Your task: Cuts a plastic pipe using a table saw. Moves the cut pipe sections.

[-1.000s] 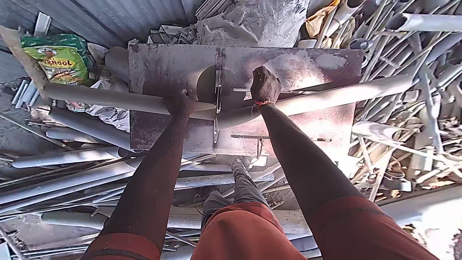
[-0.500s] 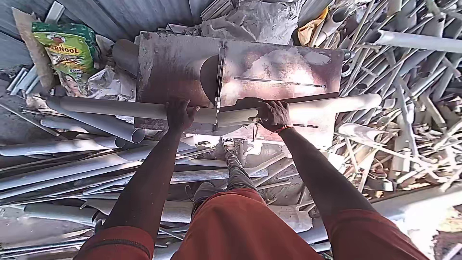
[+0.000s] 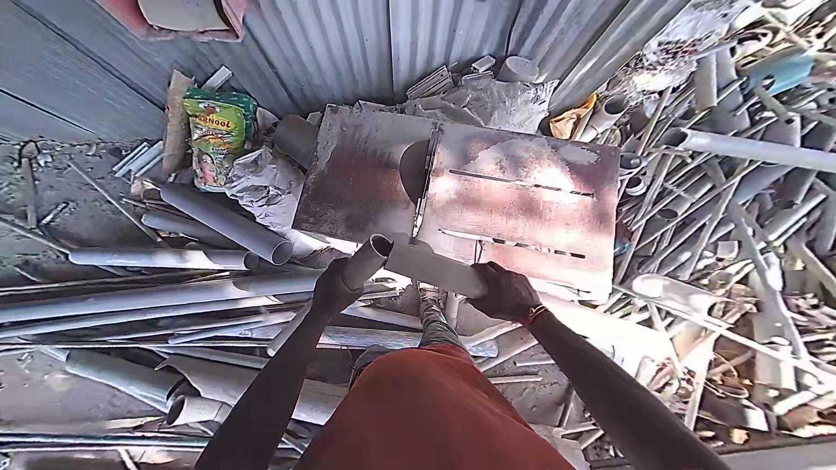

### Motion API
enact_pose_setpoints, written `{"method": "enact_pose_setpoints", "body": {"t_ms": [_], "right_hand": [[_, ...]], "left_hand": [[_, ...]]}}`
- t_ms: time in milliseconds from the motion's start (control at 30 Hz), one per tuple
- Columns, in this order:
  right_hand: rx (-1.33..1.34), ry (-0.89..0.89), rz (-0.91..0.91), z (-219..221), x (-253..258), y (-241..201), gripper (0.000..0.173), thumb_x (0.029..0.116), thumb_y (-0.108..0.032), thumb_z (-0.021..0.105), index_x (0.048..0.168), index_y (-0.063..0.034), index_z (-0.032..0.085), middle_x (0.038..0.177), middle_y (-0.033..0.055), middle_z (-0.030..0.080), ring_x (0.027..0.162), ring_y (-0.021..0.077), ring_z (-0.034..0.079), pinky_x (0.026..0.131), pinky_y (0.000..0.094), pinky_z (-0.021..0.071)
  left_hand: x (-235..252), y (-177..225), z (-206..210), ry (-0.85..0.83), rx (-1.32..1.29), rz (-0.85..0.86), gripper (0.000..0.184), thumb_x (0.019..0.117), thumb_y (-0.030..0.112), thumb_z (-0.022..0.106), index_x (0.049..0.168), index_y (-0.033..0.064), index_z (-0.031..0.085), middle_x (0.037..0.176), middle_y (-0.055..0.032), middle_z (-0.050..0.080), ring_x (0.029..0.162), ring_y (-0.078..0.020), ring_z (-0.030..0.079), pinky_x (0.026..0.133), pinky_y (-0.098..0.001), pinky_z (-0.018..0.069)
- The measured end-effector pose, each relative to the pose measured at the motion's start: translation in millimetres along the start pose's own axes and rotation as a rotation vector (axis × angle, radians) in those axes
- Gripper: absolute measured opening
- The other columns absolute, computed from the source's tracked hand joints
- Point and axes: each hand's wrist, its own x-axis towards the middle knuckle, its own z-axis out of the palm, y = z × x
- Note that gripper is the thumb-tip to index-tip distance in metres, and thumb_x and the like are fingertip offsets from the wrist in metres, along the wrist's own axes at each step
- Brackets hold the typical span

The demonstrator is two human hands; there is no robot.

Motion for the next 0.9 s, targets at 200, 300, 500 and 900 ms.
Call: {"method": "enact_pose_setpoints", "body": {"t_ms": [200, 300, 500, 900], "right_hand": [[0.617, -0.304, -0.250, 19, -11, -83, 0.076, 0.0693, -0.034, 0.085, 0.132, -0.0010, 0.057, 0.110, 0.0077, 0.070, 0.100, 0.0111, 0.068, 0.094, 0.0339, 0.0565], [0.564, -0.263, -0.293, 30, 3, -123, 0.087, 0.0651, -0.040, 0.084, 0.137, -0.0012, 0.055, 0.113, 0.0096, 0.071, 0.102, 0.0134, 0.069, 0.094, 0.0365, 0.0565], [0.385, -0.244, -0.513, 70, 21, -200, 0.083, 0.0694, -0.042, 0.084, 0.137, -0.0021, 0.056, 0.104, 0.0129, 0.073, 0.093, 0.0210, 0.072, 0.087, 0.0454, 0.0582], [-0.298, -0.608, -0.661, -135, -175, -474, 0.040, 0.1017, 0.000, 0.057, 0.138, 0.0164, 0.052, 0.140, 0.0334, 0.056, 0.128, 0.0351, 0.057, 0.109, 0.0347, 0.0414]], "left_hand": [[-102, -33, -28, 0.351, -0.606, -0.092, 0.079, 0.0619, 0.029, 0.091, 0.122, -0.0110, 0.059, 0.110, -0.0150, 0.073, 0.104, -0.0128, 0.070, 0.098, -0.0322, 0.0556], [-137, -52, -43, 0.517, -0.743, -0.172, 0.081, 0.0638, 0.024, 0.092, 0.127, -0.0123, 0.056, 0.117, -0.0150, 0.071, 0.111, -0.0110, 0.067, 0.103, -0.0282, 0.0525], [-223, -104, -42, 0.648, -0.664, -0.456, 0.093, 0.0694, 0.040, 0.092, 0.140, -0.0057, 0.052, 0.136, -0.0169, 0.063, 0.130, -0.0175, 0.058, 0.115, -0.0341, 0.0426], [-443, -9, 19, 0.461, -0.535, -1.177, 0.073, 0.0879, 0.037, 0.076, 0.137, -0.0117, 0.053, 0.132, -0.0319, 0.062, 0.125, -0.0443, 0.060, 0.107, -0.0580, 0.0448]]}}
